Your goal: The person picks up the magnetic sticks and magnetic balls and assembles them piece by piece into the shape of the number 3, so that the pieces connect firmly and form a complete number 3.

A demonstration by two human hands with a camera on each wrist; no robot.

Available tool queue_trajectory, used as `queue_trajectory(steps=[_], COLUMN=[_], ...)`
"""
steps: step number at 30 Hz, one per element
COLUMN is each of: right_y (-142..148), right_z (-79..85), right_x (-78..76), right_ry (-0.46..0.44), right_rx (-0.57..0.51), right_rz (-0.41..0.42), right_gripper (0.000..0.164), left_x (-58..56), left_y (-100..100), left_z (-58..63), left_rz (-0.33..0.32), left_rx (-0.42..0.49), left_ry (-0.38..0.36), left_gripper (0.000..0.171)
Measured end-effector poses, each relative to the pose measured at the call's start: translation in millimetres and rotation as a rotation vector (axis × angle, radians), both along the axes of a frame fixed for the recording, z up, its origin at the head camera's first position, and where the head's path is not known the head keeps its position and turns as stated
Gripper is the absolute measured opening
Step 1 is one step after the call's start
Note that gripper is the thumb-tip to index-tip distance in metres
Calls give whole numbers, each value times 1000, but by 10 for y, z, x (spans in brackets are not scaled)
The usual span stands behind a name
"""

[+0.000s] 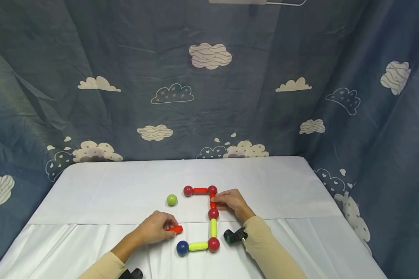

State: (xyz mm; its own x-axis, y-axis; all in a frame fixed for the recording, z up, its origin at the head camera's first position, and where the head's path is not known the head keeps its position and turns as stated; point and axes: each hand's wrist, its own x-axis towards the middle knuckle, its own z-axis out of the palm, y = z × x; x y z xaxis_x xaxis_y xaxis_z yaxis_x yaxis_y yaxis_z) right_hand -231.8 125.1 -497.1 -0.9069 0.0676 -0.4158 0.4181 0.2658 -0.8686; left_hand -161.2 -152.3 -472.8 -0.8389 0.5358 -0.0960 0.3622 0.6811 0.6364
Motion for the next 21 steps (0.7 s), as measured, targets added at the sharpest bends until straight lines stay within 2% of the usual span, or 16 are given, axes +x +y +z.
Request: queue_trajectory(steps=[9,16,21], right_y=[-9,-5,1], right_z=[17,20,9], right_x=[9,-8,-2], right_ry=[14,24,21], right_rx=[-21,-31,-32], right_rz=[10,13,13], right_gripper=[24,23,22], left_x=[-67,-134,-199], left_y=[75,155,220], left_z=[55,110,97], left_rz=[7,-31,-11], left_rx=[12,60,75], left_ry=[12,26,8], left_gripper=[15,16,16])
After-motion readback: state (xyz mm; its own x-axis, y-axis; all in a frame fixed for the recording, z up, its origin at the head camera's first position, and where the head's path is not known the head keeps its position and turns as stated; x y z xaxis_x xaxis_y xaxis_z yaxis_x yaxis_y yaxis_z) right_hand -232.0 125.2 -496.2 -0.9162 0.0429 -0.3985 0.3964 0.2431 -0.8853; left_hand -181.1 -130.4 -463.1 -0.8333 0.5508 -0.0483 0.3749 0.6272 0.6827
